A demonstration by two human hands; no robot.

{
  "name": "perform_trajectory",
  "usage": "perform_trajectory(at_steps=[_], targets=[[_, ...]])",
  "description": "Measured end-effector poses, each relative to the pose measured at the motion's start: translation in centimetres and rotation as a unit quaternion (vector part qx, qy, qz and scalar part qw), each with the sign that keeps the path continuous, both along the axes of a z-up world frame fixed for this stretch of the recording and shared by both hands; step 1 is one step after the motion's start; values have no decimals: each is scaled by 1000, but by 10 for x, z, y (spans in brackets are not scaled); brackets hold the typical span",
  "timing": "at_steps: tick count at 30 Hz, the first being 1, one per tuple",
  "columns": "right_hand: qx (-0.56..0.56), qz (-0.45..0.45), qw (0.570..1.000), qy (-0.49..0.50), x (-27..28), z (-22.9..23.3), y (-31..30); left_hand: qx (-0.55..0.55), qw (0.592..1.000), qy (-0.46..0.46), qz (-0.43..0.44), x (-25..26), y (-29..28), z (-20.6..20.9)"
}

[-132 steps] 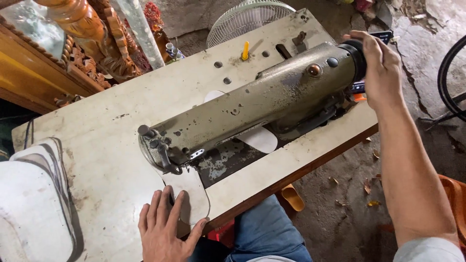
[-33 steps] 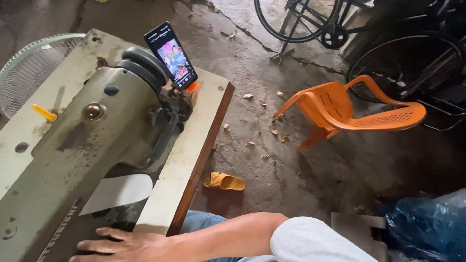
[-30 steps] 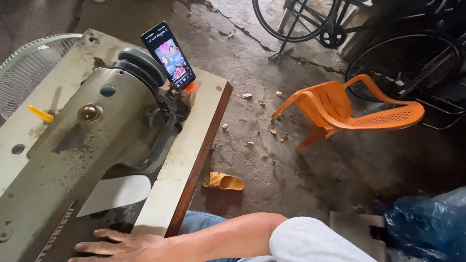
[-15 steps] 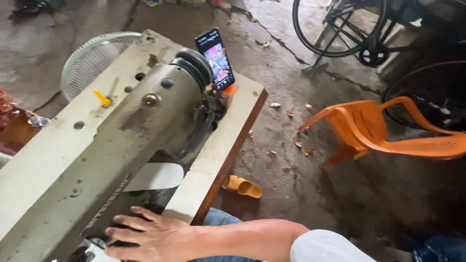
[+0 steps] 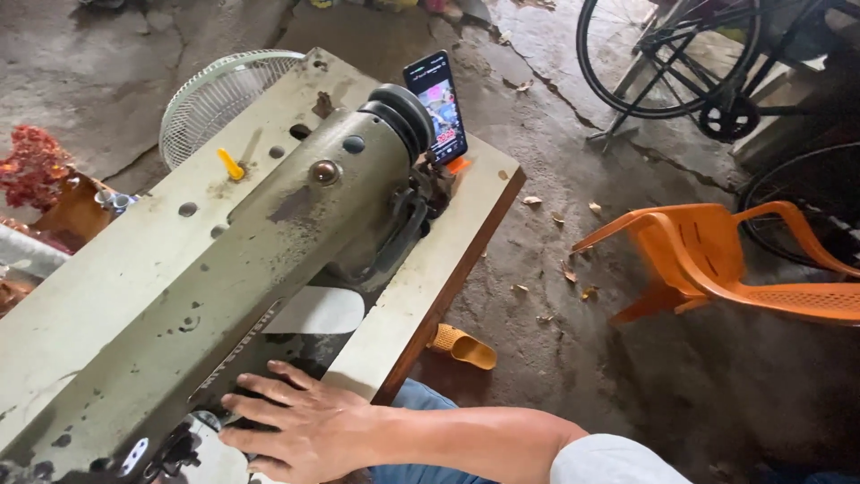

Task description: Using an industrial sewing machine to stitch the edges of shoe soles.

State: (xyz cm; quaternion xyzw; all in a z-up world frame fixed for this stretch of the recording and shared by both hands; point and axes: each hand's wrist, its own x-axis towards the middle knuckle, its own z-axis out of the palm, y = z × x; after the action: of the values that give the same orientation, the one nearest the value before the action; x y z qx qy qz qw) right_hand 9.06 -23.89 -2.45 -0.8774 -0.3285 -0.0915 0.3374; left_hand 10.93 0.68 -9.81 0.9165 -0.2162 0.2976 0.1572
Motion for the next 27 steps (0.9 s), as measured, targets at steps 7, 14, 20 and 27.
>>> perform_trajectory(at_steps=[7, 14, 20, 27], targets=[[-234, 68, 969, 28, 22, 12, 7, 52, 992, 9, 114, -25, 2, 60], [-173, 26, 984, -29, 21, 2, 19, 46, 952, 276, 119, -30, 3, 107], [-125, 5, 985, -117, 20, -4, 22, 8, 961, 242, 134, -29, 8, 93], [-125, 6, 986, -109, 17, 1, 24, 35, 931, 328, 155, -24, 13, 94]])
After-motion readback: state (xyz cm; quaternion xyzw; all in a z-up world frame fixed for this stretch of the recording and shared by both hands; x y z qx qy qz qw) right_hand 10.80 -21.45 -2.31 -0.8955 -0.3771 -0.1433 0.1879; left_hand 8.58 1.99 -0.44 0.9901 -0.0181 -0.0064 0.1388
